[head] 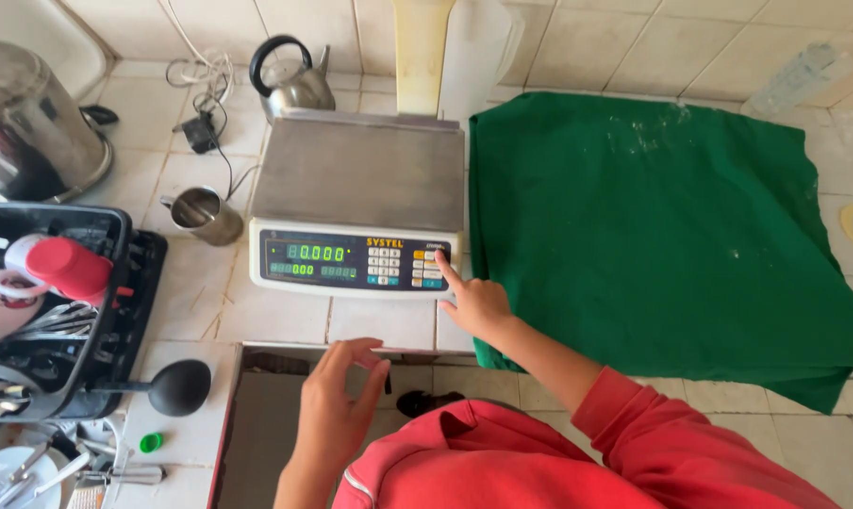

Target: Rolling out dough, cutting and shaping it into circles, weighing materials, and frying the dough in a pan on the stove.

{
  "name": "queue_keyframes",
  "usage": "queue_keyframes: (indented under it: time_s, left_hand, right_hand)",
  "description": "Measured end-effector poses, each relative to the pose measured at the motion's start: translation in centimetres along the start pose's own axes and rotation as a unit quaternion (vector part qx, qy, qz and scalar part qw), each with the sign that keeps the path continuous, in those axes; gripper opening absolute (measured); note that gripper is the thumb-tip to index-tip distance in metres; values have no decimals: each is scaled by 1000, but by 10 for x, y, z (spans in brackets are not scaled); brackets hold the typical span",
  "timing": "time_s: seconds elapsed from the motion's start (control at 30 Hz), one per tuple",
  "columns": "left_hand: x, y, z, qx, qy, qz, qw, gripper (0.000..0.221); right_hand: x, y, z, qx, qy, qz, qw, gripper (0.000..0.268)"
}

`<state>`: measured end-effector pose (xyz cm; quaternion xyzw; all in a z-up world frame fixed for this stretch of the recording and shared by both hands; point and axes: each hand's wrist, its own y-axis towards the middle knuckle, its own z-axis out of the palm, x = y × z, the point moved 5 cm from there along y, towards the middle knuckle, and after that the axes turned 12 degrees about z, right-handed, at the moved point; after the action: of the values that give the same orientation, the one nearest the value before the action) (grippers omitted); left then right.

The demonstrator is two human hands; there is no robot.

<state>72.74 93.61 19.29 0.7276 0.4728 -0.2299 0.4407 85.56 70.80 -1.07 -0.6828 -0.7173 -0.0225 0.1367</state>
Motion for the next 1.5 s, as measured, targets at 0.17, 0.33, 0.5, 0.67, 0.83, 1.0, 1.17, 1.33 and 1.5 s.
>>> queue_keyframes:
  time_s: [0.17,0.33,0.5,0.67,0.83,1.0,1.17,1.33,1.5]
  left_hand:
    - [7,-8,13,5,-15,-8,1000,21]
    - [8,-20,22,-1,-46,11,999,22]
    - [14,-27,29,18,-85,-45,995,23]
    - [16,-26,26,48,-85,-146,984,28]
    - [20,-31,24,8,-81,-24,996,22]
    - [21,-27,22,49,-82,-167,981,28]
    - [25,-29,20,26,-66,-105,992,26]
    - [33,-33,21,-10,-56,-40,998,23]
    - [41,-34,23,5,-39,-126,991,22]
  right_hand:
    - [2,2,4,1,12,15,1000,96]
    - [2,-1,5,-10,21,29,999,93]
    - [2,0,6,5,21,43,999,91]
    - [1,0,11,8,20,47,999,90]
    - [2,0,9,10,23,45,999,90]
    - [2,2,15,18,22,39,999,89]
    - [6,0,10,9,17,34,999,90]
    - [5,2,11,16,6,40,999,89]
    - [4,2,15,16,14,33,999,90]
